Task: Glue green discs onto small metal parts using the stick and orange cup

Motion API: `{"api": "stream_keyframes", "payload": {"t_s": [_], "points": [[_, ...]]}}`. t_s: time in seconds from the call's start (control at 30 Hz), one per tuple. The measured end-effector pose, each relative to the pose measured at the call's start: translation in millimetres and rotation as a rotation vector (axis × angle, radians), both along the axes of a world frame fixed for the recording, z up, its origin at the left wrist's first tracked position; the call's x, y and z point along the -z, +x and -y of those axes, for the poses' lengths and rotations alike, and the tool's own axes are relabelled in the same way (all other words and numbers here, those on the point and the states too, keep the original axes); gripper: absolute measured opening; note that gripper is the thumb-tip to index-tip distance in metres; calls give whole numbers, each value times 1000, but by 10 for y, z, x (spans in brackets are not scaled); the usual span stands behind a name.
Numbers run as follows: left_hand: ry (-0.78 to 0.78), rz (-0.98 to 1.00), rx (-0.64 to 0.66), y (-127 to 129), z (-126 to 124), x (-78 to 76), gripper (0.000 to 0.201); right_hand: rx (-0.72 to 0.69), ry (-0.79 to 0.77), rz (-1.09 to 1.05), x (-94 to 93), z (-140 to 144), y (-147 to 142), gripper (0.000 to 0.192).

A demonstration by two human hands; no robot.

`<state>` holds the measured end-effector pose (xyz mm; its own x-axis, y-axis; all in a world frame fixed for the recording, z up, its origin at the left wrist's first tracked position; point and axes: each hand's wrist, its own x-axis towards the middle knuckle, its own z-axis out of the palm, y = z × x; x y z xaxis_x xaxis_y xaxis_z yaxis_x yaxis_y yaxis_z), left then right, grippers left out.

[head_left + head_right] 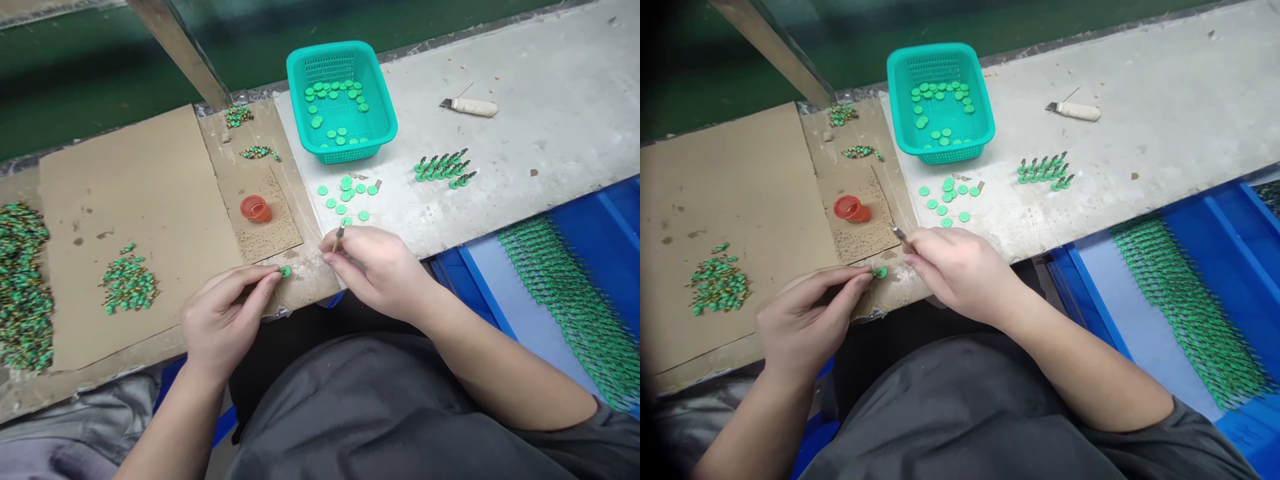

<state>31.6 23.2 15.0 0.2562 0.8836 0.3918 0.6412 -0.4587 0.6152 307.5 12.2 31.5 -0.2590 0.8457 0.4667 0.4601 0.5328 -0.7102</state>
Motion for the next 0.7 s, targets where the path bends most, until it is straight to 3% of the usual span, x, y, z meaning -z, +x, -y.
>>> {"api": "stream_keyframes", "payload": {"t_s": [0.17,0.3,0.43,0.7], "points": [[-13,-8,9,-15,8,-2,9,-50,-49,11,-27,-26,-88,17],[-31,-21,0,-15,14,-4,9,-69,-19,-97,121,-98,-348,22],[2,-14,10,-25,19,13,10,-66,-31,-76,221,-136,-507,25],[-42,19,29,-29,20,-3,10,-80,-82,-5,154,-105,-530,19]]}}
